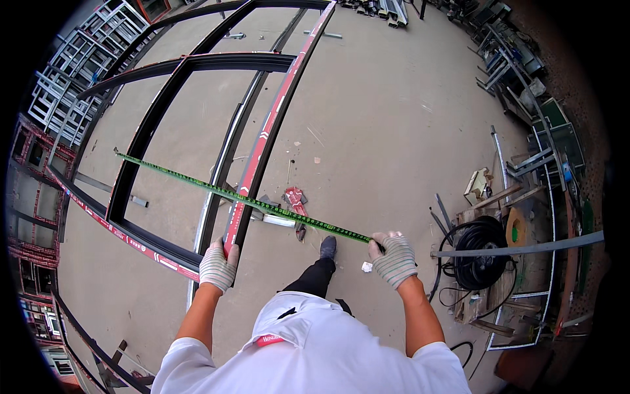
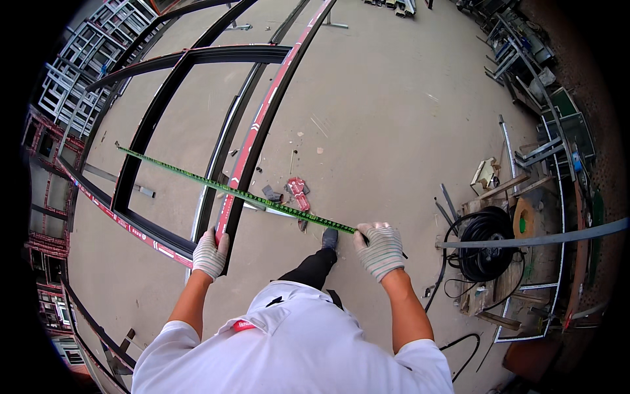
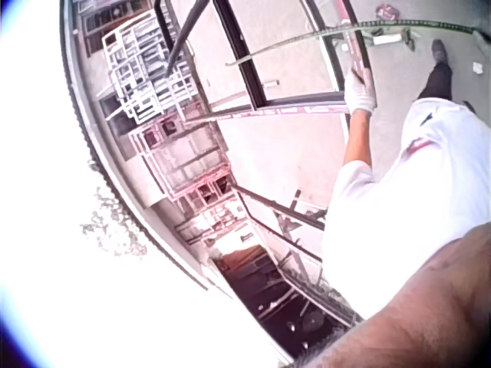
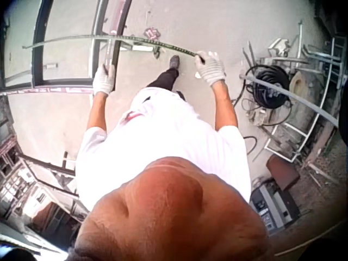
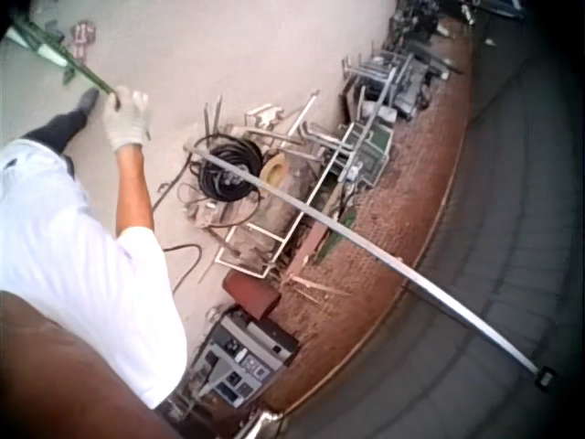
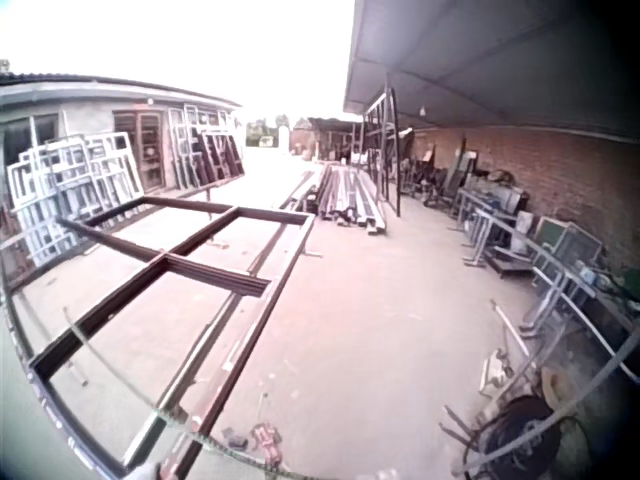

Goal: The person uses a tape measure to measure the dimensions of several window frames in a workshop. They measure the width and height of multiple frames, moving between different stacks and work areas.

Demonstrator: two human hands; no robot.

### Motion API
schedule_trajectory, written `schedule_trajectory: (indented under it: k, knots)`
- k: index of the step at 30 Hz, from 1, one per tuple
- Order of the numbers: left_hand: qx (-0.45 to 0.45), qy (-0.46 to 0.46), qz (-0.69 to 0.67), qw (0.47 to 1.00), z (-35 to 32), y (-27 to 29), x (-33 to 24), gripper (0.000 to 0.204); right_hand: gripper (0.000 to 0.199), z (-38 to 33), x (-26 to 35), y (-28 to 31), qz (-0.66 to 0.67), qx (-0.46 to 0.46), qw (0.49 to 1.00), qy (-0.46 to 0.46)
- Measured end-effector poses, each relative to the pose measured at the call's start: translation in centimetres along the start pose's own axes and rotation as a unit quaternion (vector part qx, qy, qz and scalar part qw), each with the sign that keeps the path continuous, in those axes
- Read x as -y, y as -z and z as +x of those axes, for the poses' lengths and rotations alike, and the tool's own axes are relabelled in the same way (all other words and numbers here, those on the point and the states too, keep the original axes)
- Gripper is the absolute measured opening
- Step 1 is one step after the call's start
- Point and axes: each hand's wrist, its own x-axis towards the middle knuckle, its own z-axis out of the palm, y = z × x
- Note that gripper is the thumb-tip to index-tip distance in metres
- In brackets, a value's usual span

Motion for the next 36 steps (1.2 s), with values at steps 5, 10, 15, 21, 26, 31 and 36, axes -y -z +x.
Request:
schedule_trajectory:
  k: [5,10,15,21,26,31,36]
  knots:
    - [-0.110,-0.030,0.000,0.993,8.0,-4.2,-3.5,0.062,0.014,9.2,-5.6,2.5,-0.008,0.019,0.999,0.025]
    - [-0.226,-0.140,-0.044,0.963,17.4,-5.1,-14.0,0.062,0.014,19.2,-8.7,5.7,-0.026,0.023,0.999,0.041]
    - [-0.060,-0.020,-0.516,0.854,24.6,-4.9,-24.8,0.053,0.013,29.7,-12.1,7.2,0.005,0.046,0.996,0.071]
    - [-0.084,0.058,-0.679,0.727,34.8,-7.4,-31.5,0.045,0.014,44.0,-18.3,6.2,0.001,0.097,0.985,0.143]
    - [-0.136,0.087,-0.733,0.661,43.9,-8.9,-35.1,0.045,0.016,57.8,-23.2,6.6,-0.012,0.133,0.972,0.192]
    - [-0.185,0.118,-0.744,0.631,51.4,-9.0,-39.8,0.047,0.015,72.0,-26.6,8.4,-0.049,0.180,0.952,0.244]
    - [-0.230,0.144,-0.763,0.587,58.4,-8.6,-43.5,0.044,0.015,84.9,-28.3,9.7,-0.065,0.211,0.931,0.291]
